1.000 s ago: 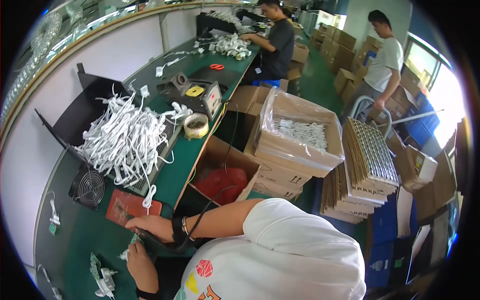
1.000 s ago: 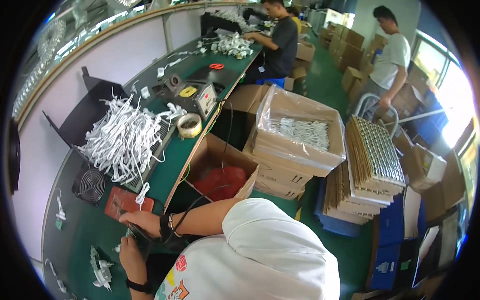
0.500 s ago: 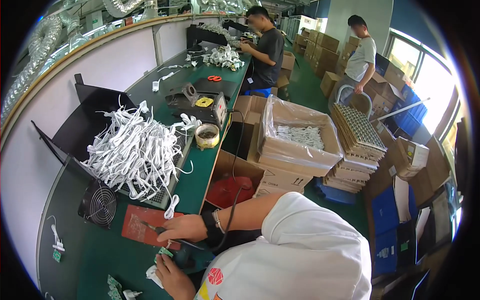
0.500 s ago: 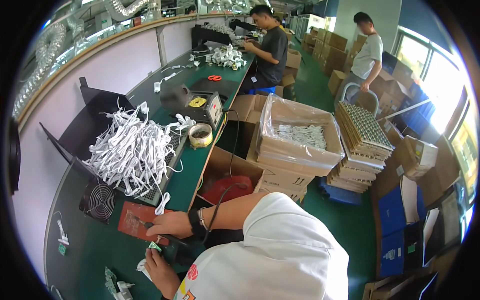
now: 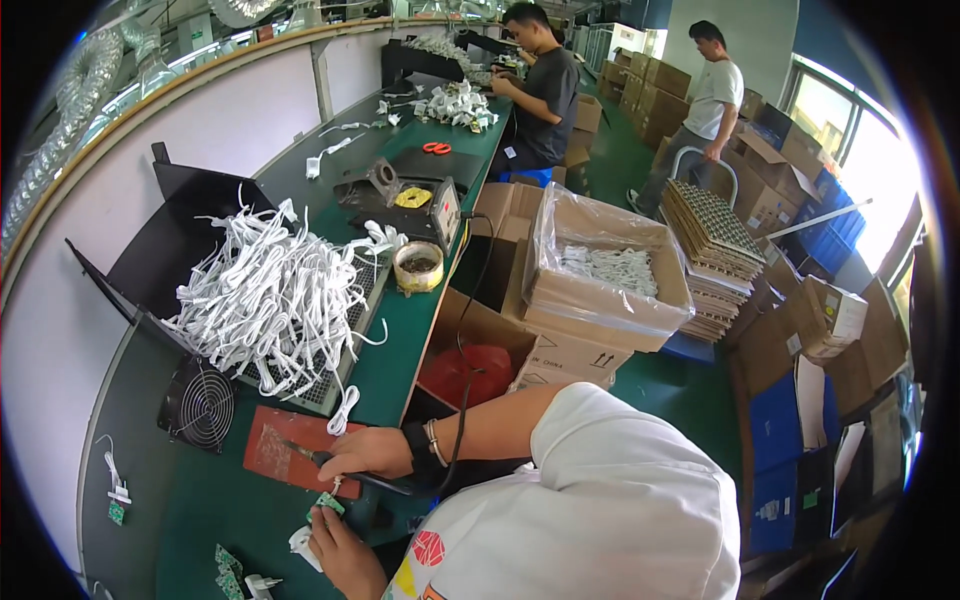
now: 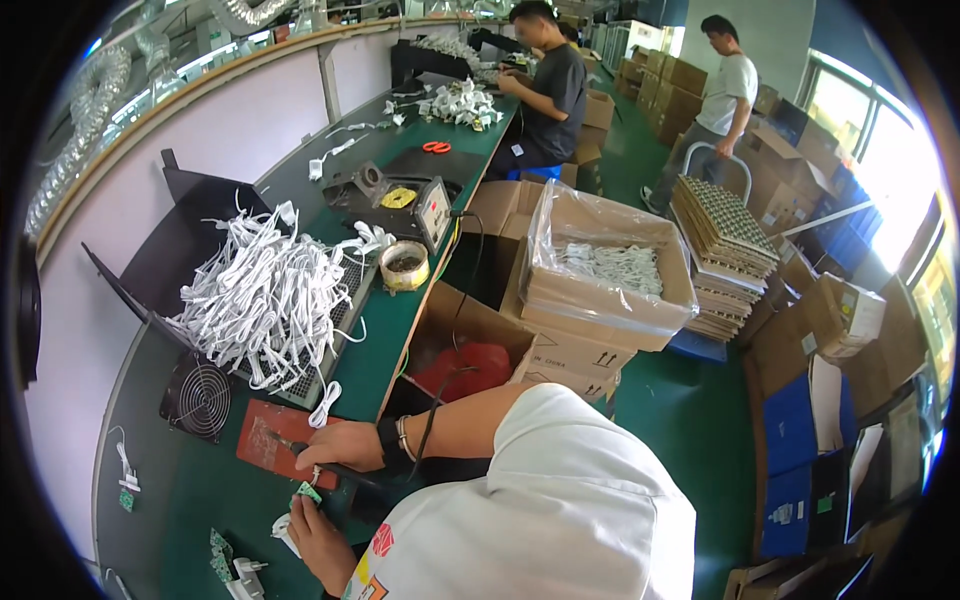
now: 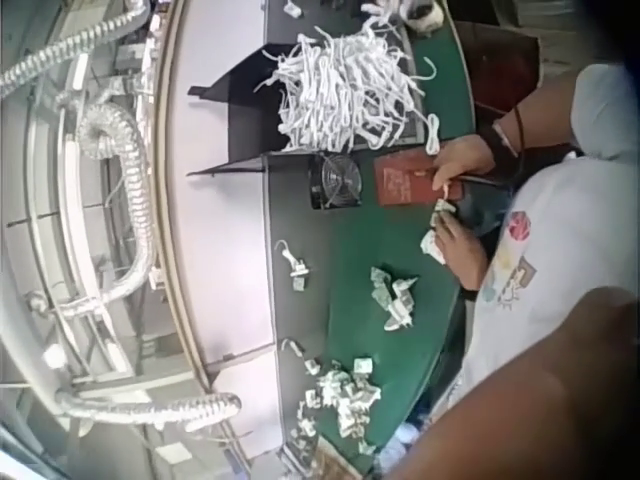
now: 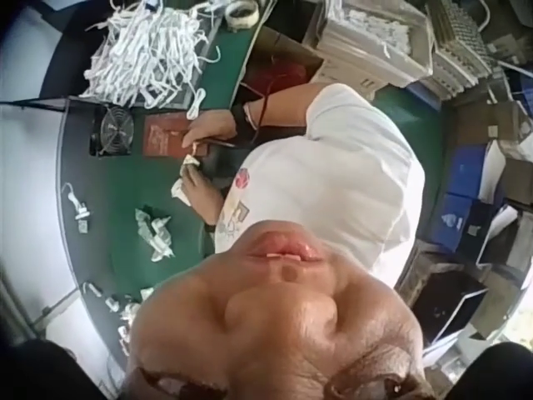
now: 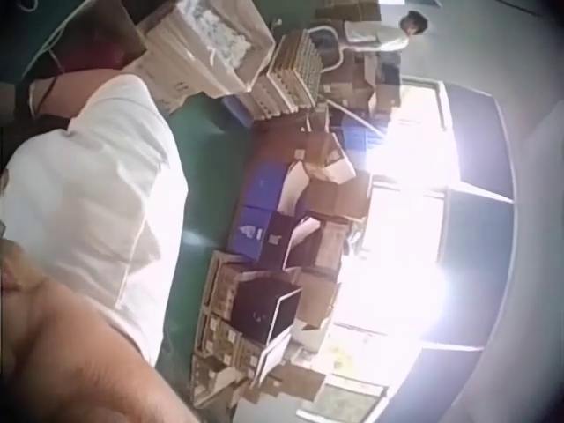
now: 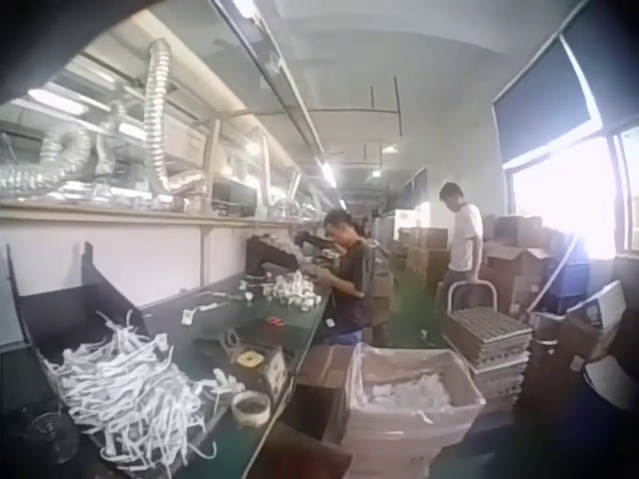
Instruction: Solder wires onto small electronic circuit boards at a manufacturing station.
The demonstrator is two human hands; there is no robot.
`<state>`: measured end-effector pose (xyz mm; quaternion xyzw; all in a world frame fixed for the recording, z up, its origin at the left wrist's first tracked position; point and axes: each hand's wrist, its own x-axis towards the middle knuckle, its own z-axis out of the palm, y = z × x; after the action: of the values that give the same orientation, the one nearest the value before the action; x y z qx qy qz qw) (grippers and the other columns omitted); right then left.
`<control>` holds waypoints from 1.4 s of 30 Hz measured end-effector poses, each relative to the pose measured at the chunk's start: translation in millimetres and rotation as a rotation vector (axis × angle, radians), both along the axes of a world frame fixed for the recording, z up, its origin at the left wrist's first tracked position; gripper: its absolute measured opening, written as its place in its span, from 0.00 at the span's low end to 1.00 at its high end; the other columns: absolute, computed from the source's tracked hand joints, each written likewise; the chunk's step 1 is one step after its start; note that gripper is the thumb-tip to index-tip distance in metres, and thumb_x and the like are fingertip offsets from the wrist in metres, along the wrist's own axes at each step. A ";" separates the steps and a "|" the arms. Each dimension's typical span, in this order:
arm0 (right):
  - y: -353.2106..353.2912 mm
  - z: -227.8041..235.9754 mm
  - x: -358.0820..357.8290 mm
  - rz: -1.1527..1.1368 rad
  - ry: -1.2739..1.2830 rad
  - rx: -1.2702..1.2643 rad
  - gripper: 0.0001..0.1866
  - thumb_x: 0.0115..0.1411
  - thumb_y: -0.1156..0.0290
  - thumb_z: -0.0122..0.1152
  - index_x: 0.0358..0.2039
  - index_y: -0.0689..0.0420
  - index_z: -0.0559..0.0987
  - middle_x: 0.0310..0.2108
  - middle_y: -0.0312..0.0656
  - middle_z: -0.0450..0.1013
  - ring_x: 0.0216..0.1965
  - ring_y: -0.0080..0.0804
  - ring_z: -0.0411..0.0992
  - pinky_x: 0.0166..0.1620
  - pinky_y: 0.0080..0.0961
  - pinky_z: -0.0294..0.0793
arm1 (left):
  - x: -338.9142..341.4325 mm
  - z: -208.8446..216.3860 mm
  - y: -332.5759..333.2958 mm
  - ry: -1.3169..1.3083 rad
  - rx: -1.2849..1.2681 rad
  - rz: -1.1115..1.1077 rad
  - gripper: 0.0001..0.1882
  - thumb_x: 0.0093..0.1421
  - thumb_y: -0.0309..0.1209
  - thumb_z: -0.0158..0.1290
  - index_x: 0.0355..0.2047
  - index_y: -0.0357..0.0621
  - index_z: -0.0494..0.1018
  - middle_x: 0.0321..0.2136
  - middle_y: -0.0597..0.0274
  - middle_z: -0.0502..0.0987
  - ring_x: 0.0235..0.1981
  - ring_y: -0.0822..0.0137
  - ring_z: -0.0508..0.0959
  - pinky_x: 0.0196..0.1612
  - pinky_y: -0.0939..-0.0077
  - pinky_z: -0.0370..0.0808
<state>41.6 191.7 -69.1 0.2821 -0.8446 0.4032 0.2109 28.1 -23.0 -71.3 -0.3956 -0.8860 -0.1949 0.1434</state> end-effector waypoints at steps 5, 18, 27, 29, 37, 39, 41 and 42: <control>-1.6 -3.9 -3.1 -0.006 0.085 0.011 0.18 0.52 0.78 0.50 0.45 0.55 0.66 0.34 0.49 0.70 0.37 0.49 0.69 0.39 0.36 0.67 | 2.5 0.3 1.0 0.042 0.038 0.015 0.17 0.55 0.21 0.45 0.47 0.33 0.65 0.47 0.44 0.68 0.43 0.46 0.69 0.45 0.59 0.66; -0.8 -10.4 -0.6 -0.047 0.130 -0.031 0.20 0.48 0.79 0.52 0.44 0.55 0.66 0.31 0.48 0.70 0.35 0.50 0.69 0.38 0.38 0.68 | 5.5 -0.7 -0.4 0.142 -0.015 0.011 0.19 0.54 0.19 0.45 0.48 0.35 0.66 0.46 0.46 0.69 0.44 0.47 0.69 0.47 0.61 0.66; 6.2 -13.4 4.7 -0.124 0.100 0.061 0.16 0.52 0.73 0.53 0.43 0.52 0.69 0.29 0.44 0.69 0.33 0.45 0.70 0.40 0.36 0.68 | 5.1 4.9 9.5 0.118 0.004 0.006 0.21 0.52 0.18 0.45 0.48 0.38 0.67 0.47 0.50 0.69 0.42 0.48 0.70 0.45 0.60 0.67; 9.4 -10.8 0.8 -0.090 0.177 -0.066 0.17 0.52 0.70 0.55 0.44 0.53 0.69 0.32 0.46 0.70 0.35 0.46 0.70 0.42 0.36 0.68 | 3.7 2.8 11.1 0.125 -0.035 0.044 0.20 0.52 0.18 0.46 0.47 0.38 0.67 0.47 0.50 0.69 0.42 0.49 0.70 0.45 0.60 0.68; 84.7 26.0 80.6 -0.441 0.065 -0.563 0.29 0.61 0.49 0.45 0.51 0.61 0.67 0.36 0.43 0.69 0.33 0.29 0.69 0.41 0.23 0.67 | 5.0 0.7 2.1 0.202 -0.029 0.050 0.19 0.51 0.17 0.48 0.46 0.37 0.69 0.45 0.51 0.71 0.39 0.51 0.72 0.42 0.64 0.69; 124.9 28.3 98.5 -0.806 0.133 -0.555 0.28 0.63 0.49 0.38 0.50 0.61 0.69 0.27 0.36 0.67 0.26 0.19 0.63 0.33 0.16 0.63 | 4.9 3.9 4.6 0.201 -0.024 0.064 0.19 0.50 0.17 0.49 0.45 0.36 0.69 0.45 0.51 0.71 0.39 0.52 0.72 0.42 0.64 0.70; 153.9 49.0 118.3 -1.019 -0.143 -0.721 0.25 0.63 0.54 0.41 0.49 0.60 0.71 0.20 0.31 0.63 0.22 0.18 0.57 0.28 0.13 0.59 | 3.8 1.6 7.3 0.198 -0.010 0.075 0.19 0.50 0.17 0.49 0.45 0.36 0.69 0.45 0.51 0.71 0.39 0.52 0.72 0.42 0.64 0.70; 168.0 55.2 122.7 -1.037 -0.139 -0.756 0.21 0.62 0.58 0.43 0.46 0.60 0.73 0.18 0.31 0.62 0.21 0.17 0.58 0.27 0.13 0.58 | 3.6 1.9 6.4 0.189 -0.013 0.074 0.19 0.50 0.17 0.48 0.45 0.36 0.69 0.45 0.51 0.71 0.38 0.52 0.72 0.42 0.64 0.70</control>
<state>164.3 359.7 -13.9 -0.2831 -0.6827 0.5361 0.4079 31.7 -16.6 -69.4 -0.3799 -0.8838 -0.1457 0.2309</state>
